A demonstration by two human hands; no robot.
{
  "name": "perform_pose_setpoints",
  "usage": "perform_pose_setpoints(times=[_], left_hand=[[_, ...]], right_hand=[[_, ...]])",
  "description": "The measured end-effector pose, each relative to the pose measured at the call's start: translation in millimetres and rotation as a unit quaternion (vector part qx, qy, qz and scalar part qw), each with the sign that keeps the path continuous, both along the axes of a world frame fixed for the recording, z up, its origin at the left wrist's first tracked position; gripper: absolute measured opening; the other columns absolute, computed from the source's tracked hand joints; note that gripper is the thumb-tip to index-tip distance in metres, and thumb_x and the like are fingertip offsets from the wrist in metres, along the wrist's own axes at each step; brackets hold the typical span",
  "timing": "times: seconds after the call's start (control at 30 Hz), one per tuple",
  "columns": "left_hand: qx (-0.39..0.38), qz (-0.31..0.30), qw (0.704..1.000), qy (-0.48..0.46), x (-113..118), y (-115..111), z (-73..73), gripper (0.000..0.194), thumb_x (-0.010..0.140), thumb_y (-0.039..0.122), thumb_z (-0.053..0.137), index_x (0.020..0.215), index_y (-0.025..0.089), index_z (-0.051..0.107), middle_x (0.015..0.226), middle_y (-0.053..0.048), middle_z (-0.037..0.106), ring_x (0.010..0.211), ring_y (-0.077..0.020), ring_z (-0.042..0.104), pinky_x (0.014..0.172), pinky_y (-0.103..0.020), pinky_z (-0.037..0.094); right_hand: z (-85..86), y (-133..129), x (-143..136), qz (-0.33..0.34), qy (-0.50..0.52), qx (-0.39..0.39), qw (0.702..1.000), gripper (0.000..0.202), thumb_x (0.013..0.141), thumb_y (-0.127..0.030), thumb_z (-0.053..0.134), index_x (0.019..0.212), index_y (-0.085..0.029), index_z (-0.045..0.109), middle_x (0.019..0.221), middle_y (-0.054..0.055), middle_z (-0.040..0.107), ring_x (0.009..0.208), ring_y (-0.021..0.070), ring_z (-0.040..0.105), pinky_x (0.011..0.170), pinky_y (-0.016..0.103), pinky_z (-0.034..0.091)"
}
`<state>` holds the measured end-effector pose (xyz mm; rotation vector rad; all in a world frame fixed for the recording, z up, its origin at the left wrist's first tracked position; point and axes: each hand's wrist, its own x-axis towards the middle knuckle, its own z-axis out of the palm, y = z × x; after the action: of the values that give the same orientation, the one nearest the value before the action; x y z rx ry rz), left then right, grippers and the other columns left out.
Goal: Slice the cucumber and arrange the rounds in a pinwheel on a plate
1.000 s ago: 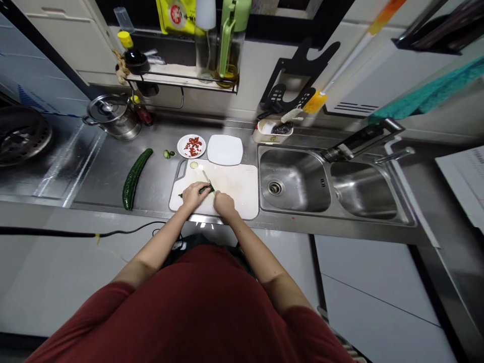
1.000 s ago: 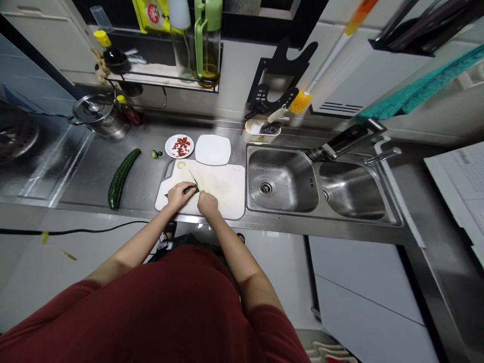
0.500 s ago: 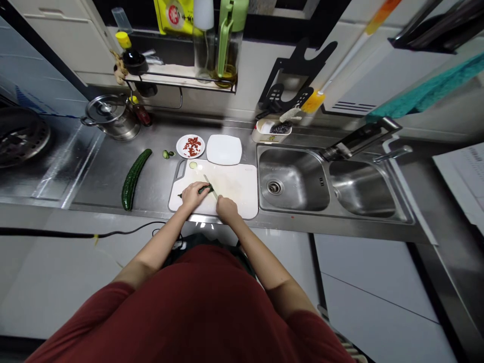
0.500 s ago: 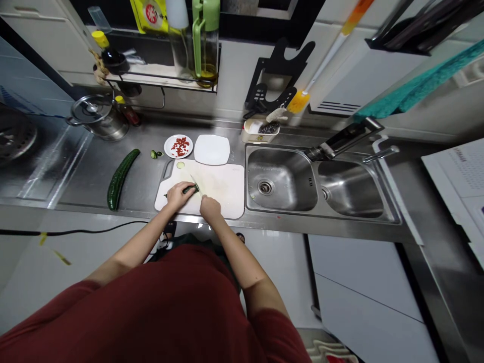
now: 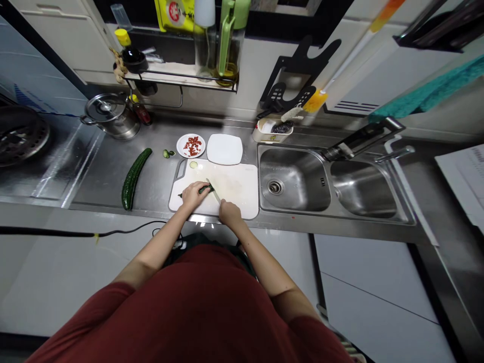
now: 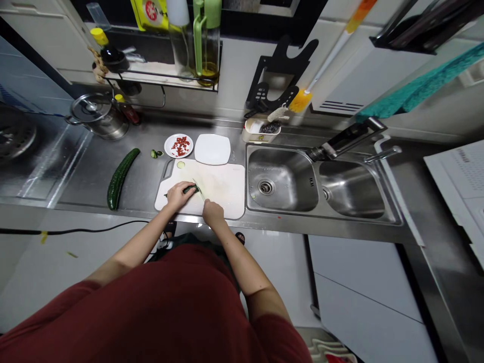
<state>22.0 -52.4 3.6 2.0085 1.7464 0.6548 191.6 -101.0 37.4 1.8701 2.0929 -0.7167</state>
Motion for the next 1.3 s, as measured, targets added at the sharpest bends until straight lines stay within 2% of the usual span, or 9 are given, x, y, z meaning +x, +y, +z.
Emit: perform_pose_setpoints(times=[0.4,0.57,1.03,1.3], left_hand=[[-0.002,-0.009,1.000,-0.001,-1,1,0.3,0.026,0.090,0.042,0.054,0.109,0.031,0.069,0.112,0.002,0.070,0.105,-0.0184,0.062,0.089,-0.030,0.048],[-0.009,-0.006,1.000,0.003,0,1,3.2,0.026,0.090,0.042,0.054,0.109,0.031,0.069,0.113,0.002,0.070,0.105,-0.0188,0.062,0.087,-0.030,0.048],[-0.018,-0.011,1.000,0.006,0,1,4.9,0.030,0.090,0.042,0.054,0.112,0.029,0.069,0.116,-0.001,0.069,0.108,-0.0208,0.062,0.092,-0.032,0.048],[0.000,-0.027,1.000,0.001,-1,-1,1.5,0.030,0.091,0.042,0.052,0.113,0.029,0.068,0.115,-0.002,0.069,0.106,-0.0215,0.063,0.091,-0.033,0.048]], right_hand=[[8.6,31,-16,0.006,0.030,0.022,0.999,0.028,0.093,-0.011,0.034,0.111,-0.012,0.055,0.104,0.014,0.068,0.100,0.0223,0.065,0.082,0.030,0.048],[10.0,35,-19,0.003,0.035,0.019,0.999,0.029,0.093,-0.010,0.035,0.113,-0.012,0.056,0.105,0.014,0.068,0.100,0.0223,0.065,0.081,0.030,0.048],[-0.5,1,5,-0.004,0.016,0.012,1.000,0.025,0.095,-0.016,0.035,0.110,-0.013,0.055,0.101,0.015,0.068,0.095,0.0228,0.066,0.079,0.031,0.049],[7.4,-8,20,0.006,-0.004,0.013,1.000,0.026,0.096,-0.020,0.035,0.110,-0.016,0.057,0.100,0.013,0.068,0.093,0.0234,0.066,0.077,0.032,0.048]])
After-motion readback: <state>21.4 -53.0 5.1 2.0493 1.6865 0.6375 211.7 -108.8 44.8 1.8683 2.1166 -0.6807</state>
